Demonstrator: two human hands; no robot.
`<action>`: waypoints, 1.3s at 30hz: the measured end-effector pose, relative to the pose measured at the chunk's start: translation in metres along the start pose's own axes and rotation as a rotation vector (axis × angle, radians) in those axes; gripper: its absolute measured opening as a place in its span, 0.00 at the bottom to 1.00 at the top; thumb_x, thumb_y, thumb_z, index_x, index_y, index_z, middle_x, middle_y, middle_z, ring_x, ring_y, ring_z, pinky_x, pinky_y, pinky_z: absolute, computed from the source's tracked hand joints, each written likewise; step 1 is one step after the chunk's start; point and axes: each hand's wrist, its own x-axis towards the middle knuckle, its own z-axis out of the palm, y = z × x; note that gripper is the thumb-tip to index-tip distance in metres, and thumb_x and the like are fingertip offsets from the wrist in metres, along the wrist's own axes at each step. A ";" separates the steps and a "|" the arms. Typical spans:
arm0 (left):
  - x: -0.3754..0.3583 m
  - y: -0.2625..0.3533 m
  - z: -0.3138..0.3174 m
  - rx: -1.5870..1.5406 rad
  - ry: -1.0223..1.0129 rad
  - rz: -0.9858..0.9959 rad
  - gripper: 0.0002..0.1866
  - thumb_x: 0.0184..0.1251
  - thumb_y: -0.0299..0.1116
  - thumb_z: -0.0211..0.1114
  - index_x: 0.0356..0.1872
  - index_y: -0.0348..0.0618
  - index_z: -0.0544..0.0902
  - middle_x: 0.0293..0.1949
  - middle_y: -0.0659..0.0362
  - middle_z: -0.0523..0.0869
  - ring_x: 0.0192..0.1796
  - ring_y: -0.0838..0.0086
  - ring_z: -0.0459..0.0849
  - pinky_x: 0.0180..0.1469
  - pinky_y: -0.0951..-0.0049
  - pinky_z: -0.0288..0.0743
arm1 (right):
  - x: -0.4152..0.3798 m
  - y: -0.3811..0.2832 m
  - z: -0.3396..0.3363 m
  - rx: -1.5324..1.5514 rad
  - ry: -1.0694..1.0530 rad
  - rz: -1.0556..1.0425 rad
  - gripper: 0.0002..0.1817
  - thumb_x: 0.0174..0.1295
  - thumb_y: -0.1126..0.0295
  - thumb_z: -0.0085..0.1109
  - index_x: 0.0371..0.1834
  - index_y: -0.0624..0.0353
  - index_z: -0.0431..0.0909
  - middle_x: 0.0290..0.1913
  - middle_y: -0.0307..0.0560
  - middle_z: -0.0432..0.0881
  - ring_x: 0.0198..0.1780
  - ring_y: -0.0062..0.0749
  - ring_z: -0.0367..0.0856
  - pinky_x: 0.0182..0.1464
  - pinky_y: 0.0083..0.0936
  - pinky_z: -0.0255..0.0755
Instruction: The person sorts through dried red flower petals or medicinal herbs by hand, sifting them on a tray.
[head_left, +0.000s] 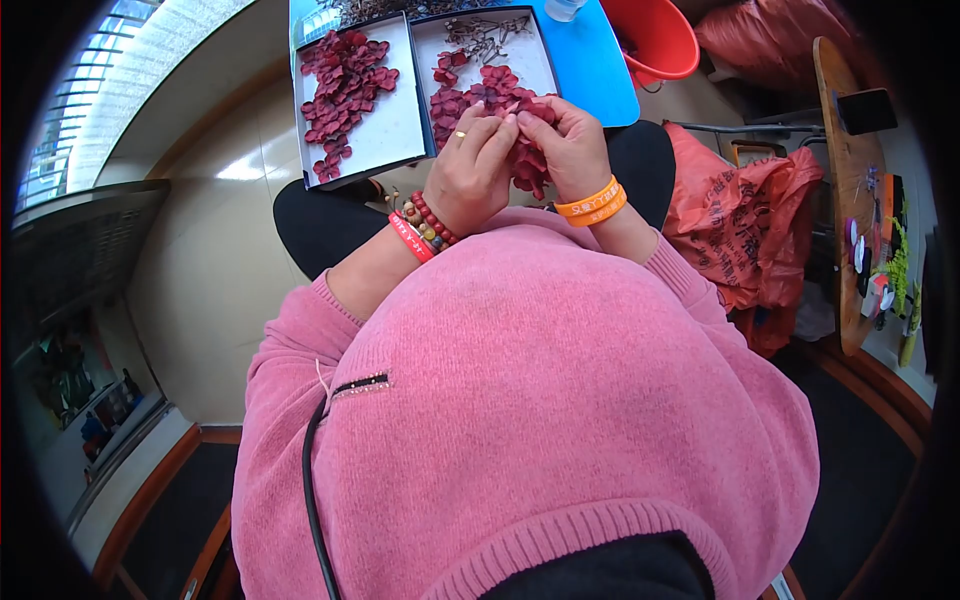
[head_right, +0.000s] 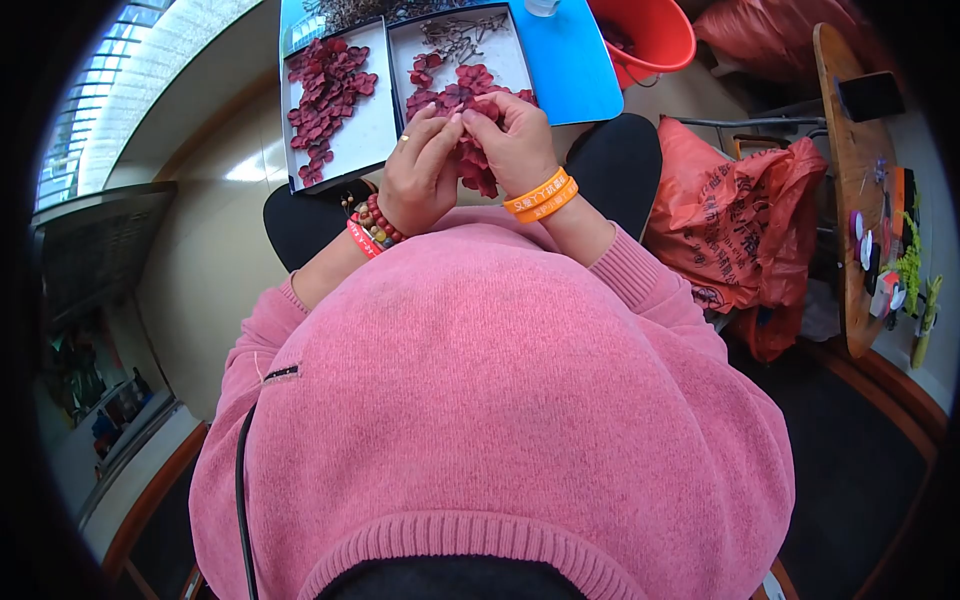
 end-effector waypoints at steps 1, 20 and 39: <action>-0.001 -0.001 0.000 -0.053 0.019 -0.033 0.17 0.50 0.16 0.57 0.44 0.30 0.77 0.36 0.48 0.79 0.40 0.55 0.80 0.52 0.56 0.73 | 0.002 0.003 0.000 0.013 0.021 -0.014 0.05 0.62 0.73 0.56 0.34 0.64 0.77 0.26 0.37 0.79 0.26 0.13 0.74 0.27 0.12 0.68; 0.019 -0.011 -0.010 -0.396 -0.156 -0.595 0.05 0.61 0.26 0.61 0.35 0.36 0.79 0.31 0.59 0.78 0.33 0.76 0.76 0.37 0.78 0.71 | 0.003 0.016 -0.001 -0.546 0.041 -0.369 0.04 0.59 0.75 0.53 0.34 0.66 0.72 0.33 0.59 0.78 0.36 0.53 0.78 0.37 0.36 0.72; 0.006 -0.020 0.007 -0.043 -0.194 -0.277 0.05 0.54 0.22 0.59 0.30 0.40 0.72 0.30 0.55 0.75 0.37 0.59 0.72 0.46 0.61 0.63 | 0.003 0.046 0.005 -0.395 0.068 -0.026 0.08 0.53 0.75 0.57 0.36 0.66 0.72 0.29 0.52 0.78 0.32 0.29 0.77 0.34 0.28 0.71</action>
